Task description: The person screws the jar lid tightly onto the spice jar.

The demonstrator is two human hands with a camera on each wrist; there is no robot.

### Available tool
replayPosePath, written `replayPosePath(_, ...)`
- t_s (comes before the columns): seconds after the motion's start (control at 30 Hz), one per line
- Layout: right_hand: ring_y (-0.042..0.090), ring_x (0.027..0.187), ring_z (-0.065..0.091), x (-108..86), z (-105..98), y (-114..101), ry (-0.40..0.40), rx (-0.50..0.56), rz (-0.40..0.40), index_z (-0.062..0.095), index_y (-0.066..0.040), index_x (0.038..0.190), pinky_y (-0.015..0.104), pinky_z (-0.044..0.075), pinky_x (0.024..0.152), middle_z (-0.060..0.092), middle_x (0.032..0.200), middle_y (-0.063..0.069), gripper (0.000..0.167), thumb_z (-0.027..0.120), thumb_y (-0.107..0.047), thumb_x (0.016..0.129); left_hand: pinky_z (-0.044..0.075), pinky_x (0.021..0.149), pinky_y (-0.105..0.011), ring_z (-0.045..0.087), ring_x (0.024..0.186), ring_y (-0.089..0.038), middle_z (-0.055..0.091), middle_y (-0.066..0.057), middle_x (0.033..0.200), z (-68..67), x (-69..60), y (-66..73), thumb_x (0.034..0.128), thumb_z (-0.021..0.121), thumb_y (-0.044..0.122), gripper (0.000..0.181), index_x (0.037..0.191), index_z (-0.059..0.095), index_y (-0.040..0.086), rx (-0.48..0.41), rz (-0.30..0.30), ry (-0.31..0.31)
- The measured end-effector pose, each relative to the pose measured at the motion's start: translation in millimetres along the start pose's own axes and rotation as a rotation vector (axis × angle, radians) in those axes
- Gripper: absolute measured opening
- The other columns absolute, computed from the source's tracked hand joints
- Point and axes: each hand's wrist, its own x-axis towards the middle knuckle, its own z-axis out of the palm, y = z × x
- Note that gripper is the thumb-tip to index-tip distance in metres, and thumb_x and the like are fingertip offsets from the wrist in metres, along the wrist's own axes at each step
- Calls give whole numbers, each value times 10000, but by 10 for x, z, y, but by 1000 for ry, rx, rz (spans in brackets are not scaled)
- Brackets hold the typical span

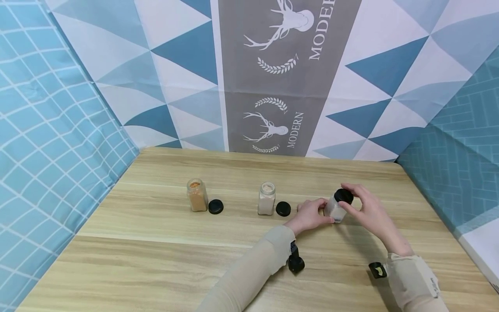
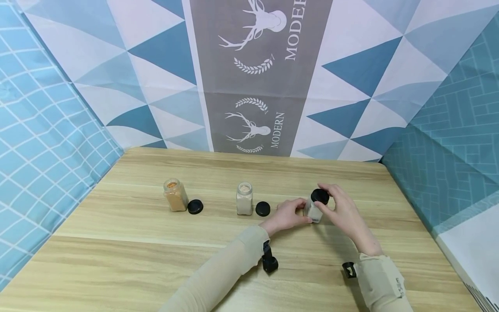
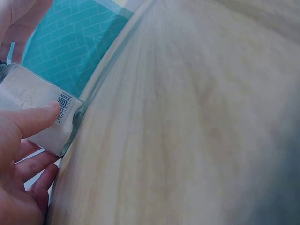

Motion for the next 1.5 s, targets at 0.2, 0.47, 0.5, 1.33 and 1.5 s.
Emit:
replayPosePath(0.2,329,1002,542,-9,-4,-15,-16,22,43,493,10,1249,511,416,810,556,1168,192,479,643,-211,852,272,833,-282,484,1048,-78,600,106,1173,0,-9,11,788,691,377,472,1217,550,240,5,-3,5)
replayPosePath(0.47,331,1005,530,-16,20,-39,8,32,103,500,6,1237,520,419,806,549,1176,198,494,657,-244,840,269,802,-267,505,1030,-57,617,119,1144,19,-15,32,771,707,380,463,1191,575,238,14,-20,35)
replayPosePath(0.5,331,1003,529,-14,23,-42,16,32,104,505,6,1230,517,420,804,550,1173,197,491,661,-240,836,269,800,-267,509,1035,-52,619,122,1141,22,-12,32,768,709,379,461,1187,578,237,11,-22,40)
replayPosePath(1.33,292,945,528,-14,80,-83,75,-24,143,536,-8,1170,440,427,699,572,1074,155,454,682,-253,817,279,819,-265,499,1047,-61,616,133,1145,55,-8,37,756,719,390,480,1185,578,229,52,-23,84)
replayPosePath(1.5,289,925,529,-5,77,-106,65,-56,139,535,-3,1176,429,423,685,572,1066,167,451,673,-250,824,276,811,-259,503,1037,-73,610,122,1162,59,-8,37,762,712,391,485,1196,570,226,59,-13,77)
